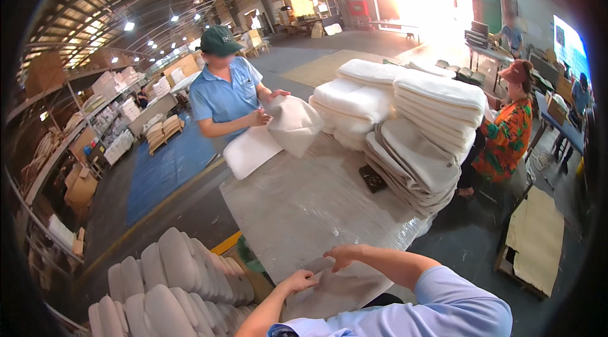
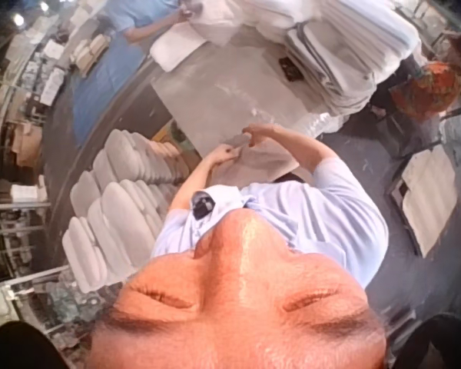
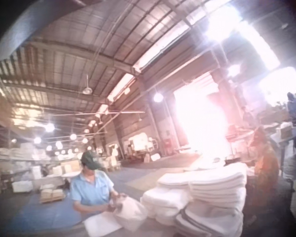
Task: The person repeatedly picks up white foam cushions and gray fabric covers, inserts the foam into the covers, and stacks the finished cushions on a nearby pallet. The process is performed one at a time with hands only.
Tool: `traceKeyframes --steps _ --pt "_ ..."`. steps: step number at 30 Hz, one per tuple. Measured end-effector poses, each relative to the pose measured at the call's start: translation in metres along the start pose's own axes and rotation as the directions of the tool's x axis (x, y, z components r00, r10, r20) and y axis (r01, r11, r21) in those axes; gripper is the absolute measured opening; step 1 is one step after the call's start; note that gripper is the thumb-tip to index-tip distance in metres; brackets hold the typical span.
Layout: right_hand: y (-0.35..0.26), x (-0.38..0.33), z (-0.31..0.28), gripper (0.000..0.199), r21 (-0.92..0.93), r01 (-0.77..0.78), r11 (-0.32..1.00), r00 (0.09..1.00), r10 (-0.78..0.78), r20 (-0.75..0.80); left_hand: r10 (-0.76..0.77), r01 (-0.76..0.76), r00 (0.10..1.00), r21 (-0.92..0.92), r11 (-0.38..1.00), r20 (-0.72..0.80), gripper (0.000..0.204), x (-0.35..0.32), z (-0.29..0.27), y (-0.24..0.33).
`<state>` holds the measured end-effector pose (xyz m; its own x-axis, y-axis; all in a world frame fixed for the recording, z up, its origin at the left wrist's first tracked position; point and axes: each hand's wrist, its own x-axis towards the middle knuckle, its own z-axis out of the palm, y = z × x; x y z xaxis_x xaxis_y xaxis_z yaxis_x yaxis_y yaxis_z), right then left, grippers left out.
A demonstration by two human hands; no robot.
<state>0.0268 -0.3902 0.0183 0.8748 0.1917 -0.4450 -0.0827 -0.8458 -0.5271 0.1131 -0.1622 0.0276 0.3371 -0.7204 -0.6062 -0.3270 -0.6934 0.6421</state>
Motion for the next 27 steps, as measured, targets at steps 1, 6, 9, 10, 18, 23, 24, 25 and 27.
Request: traceKeyframes --steps 1,6,9,10,18,23,24,25,27 --pt "-0.007 0.011 0.002 0.061 -0.051 -0.016 0.999 0.994 0.022 0.111 0.019 -0.020 0.999 -0.039 0.999 -0.030 0.037 -0.004 -0.003 -0.007" --pt "-0.004 0.024 0.002 0.051 -0.176 -0.075 0.982 0.963 0.117 0.241 0.158 -0.176 0.980 -0.165 0.970 -0.120 0.031 -0.018 -0.011 -0.034" --pt "0.005 0.018 -0.006 0.040 -0.150 -0.135 0.979 0.970 0.162 0.180 0.154 -0.155 0.966 0.012 0.988 -0.206 0.036 -0.012 -0.005 -0.035" --pt "0.007 0.015 -0.009 0.036 -0.139 -0.180 0.974 0.964 0.203 0.171 0.163 -0.167 0.964 0.000 0.986 -0.209 0.038 -0.010 -0.003 -0.034" --pt "0.004 0.015 0.013 0.027 0.443 -0.440 0.781 0.887 0.455 0.079 -0.196 0.199 0.980 0.210 0.957 -0.038 0.059 0.024 0.008 -0.014" --pt "0.024 0.013 0.041 0.026 0.463 -0.335 0.821 0.813 0.500 -0.298 -0.140 0.191 0.938 0.133 0.973 -0.318 0.058 0.030 0.046 -0.005" --pt "0.022 0.017 0.043 0.027 0.382 -0.275 0.882 0.811 0.426 -0.401 -0.099 0.181 0.895 0.152 0.972 -0.434 0.058 0.026 0.051 -0.009" --pt "0.022 0.022 0.043 0.027 0.396 -0.279 0.875 0.808 0.436 -0.395 -0.082 0.166 0.875 0.136 0.977 -0.476 0.055 0.027 0.050 -0.013" --pt "0.018 0.028 0.045 0.028 0.421 -0.286 0.861 0.806 0.454 -0.379 -0.088 0.185 0.862 0.147 0.972 -0.500 0.052 0.030 0.046 -0.021"
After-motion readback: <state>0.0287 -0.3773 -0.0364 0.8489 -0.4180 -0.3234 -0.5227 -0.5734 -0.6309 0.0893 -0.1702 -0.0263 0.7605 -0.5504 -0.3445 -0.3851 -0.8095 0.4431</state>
